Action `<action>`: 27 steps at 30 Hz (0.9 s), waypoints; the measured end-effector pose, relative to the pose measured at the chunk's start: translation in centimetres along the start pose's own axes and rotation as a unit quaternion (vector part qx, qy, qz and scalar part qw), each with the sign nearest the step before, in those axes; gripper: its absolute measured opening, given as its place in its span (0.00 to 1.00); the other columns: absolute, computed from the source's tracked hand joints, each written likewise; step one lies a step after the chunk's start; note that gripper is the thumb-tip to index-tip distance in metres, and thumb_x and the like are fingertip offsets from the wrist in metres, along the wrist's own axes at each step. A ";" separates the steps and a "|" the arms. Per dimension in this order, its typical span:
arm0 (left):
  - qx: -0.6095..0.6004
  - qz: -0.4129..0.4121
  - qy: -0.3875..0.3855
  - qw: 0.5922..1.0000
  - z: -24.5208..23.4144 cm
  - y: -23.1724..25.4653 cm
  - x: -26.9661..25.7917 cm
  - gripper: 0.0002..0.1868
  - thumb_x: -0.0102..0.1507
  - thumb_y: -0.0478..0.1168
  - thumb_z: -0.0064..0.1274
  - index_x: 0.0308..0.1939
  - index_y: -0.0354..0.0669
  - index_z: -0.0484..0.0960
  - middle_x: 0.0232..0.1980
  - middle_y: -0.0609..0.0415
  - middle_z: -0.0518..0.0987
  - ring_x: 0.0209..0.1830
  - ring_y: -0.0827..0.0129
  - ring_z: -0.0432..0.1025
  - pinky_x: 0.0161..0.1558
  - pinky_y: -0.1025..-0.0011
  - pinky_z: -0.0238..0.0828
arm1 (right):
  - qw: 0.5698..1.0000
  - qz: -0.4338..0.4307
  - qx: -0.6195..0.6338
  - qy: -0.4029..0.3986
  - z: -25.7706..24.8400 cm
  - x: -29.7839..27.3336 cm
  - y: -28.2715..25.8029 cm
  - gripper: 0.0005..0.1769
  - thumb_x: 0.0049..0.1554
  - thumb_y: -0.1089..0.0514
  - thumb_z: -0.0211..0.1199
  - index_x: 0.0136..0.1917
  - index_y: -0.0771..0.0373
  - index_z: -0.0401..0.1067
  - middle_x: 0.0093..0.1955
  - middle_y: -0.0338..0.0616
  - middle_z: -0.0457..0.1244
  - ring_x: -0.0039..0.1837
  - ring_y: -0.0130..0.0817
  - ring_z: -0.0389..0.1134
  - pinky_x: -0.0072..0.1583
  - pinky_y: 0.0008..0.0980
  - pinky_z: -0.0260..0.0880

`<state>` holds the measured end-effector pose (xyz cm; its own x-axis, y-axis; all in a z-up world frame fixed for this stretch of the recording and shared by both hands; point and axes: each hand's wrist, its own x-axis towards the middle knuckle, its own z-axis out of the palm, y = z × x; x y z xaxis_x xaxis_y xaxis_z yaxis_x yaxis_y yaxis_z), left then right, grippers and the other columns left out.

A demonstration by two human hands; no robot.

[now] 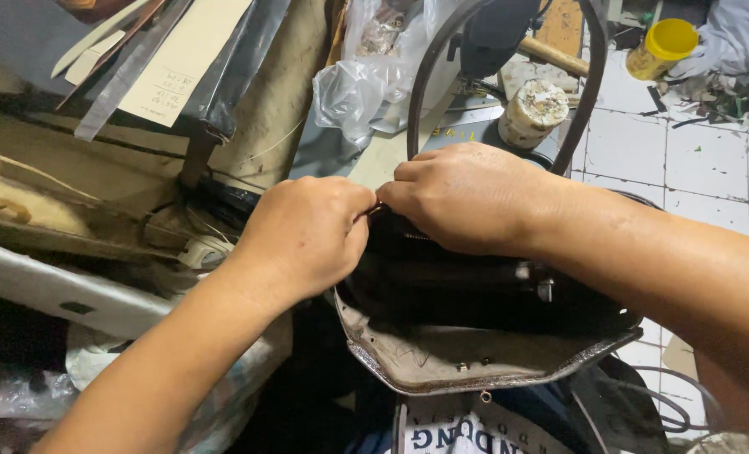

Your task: Inspecting the interior lining and zipper of a leather handbag

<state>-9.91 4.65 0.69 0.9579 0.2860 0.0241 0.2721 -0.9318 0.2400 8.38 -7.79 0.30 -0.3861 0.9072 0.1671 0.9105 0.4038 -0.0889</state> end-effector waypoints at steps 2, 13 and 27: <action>-0.005 -0.007 -0.006 1.000 -0.1 0.1 0.1 0.07 0.58 0.44 0.47 0.31 0.52 0.81 0.29 0.49 0.80 0.37 0.43 0.79 0.37 0.51 0.77 | 1.000 0.011 0.001 0.004 0.8 -0.1 0.4 0.07 0.58 0.60 0.52 0.43 0.58 0.71 0.40 0.46 0.66 0.49 0.49 0.73 0.50 0.43 0.75; 0.031 0.025 0.067 0.997 2.1 0.0 0.2 0.05 0.55 0.45 0.50 0.29 0.55 0.80 0.26 0.53 0.77 0.33 0.48 0.78 0.34 0.54 0.77 | 0.999 0.043 0.005 0.014 1.7 -0.3 0.6 0.05 0.57 0.58 0.53 0.42 0.56 0.70 0.41 0.45 0.67 0.47 0.48 0.74 0.46 0.43 0.76; 0.021 0.008 0.061 0.998 1.1 0.6 0.6 0.08 0.59 0.50 0.48 0.30 0.58 0.80 0.27 0.53 0.79 0.35 0.50 0.79 0.34 0.55 0.76 | 0.994 0.066 -0.054 -0.062 -1.1 -3.1 0.7 0.08 0.56 0.60 0.49 0.42 0.57 0.70 0.40 0.43 0.67 0.47 0.45 0.74 0.49 0.41 0.75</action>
<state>-9.03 4.07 -0.26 0.9446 0.2940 0.1460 0.2631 -0.9441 0.1986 10.41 -10.43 0.80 -0.2717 0.9616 0.0388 0.9624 0.2717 0.0059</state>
